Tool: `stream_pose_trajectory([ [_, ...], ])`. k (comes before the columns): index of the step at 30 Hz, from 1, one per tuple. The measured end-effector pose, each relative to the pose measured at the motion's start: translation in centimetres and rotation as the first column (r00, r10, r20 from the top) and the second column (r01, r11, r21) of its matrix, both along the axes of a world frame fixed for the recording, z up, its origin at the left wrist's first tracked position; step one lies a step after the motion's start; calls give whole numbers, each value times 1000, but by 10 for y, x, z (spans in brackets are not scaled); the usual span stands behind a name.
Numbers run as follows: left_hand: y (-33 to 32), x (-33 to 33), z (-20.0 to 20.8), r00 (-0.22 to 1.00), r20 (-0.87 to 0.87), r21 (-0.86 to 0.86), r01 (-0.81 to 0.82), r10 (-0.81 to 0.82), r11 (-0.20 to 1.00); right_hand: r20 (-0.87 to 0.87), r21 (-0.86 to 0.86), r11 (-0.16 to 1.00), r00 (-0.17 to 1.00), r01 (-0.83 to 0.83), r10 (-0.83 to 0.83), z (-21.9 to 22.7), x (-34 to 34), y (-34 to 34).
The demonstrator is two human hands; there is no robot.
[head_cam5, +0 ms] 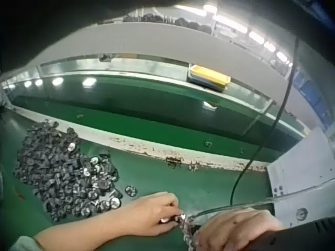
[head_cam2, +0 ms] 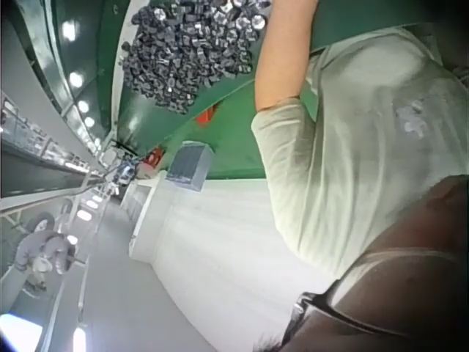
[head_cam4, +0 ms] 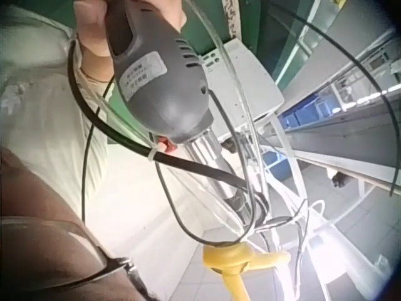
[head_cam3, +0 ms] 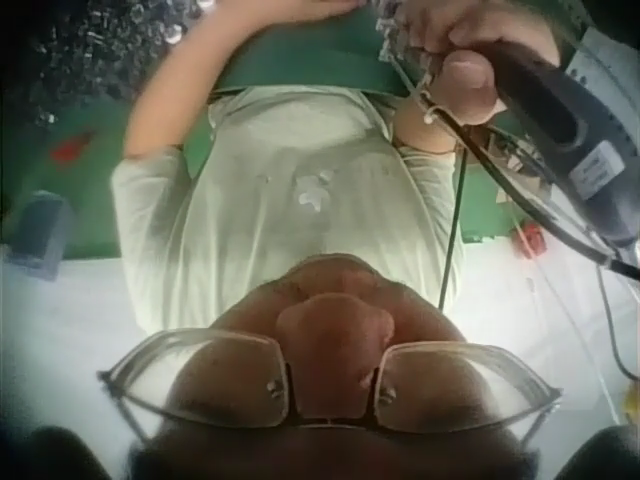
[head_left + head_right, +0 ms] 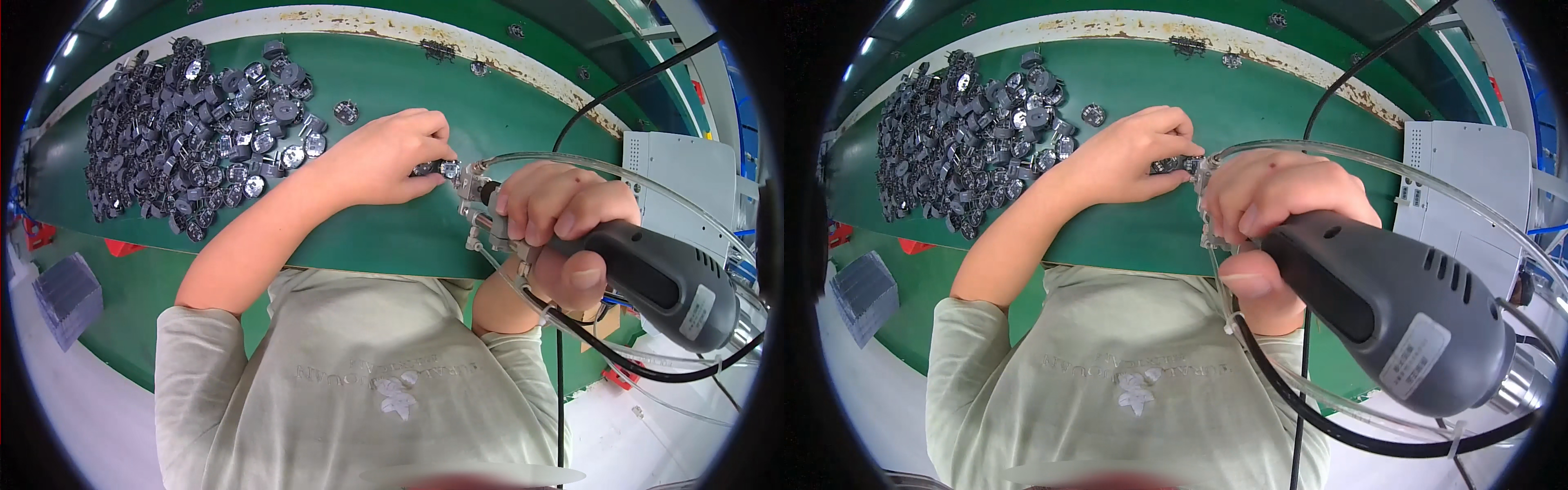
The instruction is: The person tightens screws on metal parts on a conveyor belt using an electric screwdriver.
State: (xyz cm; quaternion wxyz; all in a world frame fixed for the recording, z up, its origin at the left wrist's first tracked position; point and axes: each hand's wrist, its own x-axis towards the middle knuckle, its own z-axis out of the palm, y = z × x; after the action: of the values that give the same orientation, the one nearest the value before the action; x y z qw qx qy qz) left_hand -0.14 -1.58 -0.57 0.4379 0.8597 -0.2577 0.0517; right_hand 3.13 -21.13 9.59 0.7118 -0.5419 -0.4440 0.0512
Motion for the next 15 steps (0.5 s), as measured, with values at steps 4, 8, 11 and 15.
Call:
stream_pose_trajectory([
  [4, 0, 0, -1, 1000, 7, -6, 4, -3, 1000, -3, 22, 999, 999, 37, -37, -1, -3, 0],
  [8, -5, -1, 4, 995, 73, -84, -55, 61, 995, 14, 121, 991, 998, -56, 55, -1, 5, -8],
  [11, -6, 2, 9, 991, 134, -115, 27, -12, 993, 18, 113, 990, 997, -81, 79, 5, 5, -13],
  [15, 0, 5, 4, 970, 240, -60, 61, -44, 996, 28, 98, 991, 996, -89, 87, 8, 3, -13],
])
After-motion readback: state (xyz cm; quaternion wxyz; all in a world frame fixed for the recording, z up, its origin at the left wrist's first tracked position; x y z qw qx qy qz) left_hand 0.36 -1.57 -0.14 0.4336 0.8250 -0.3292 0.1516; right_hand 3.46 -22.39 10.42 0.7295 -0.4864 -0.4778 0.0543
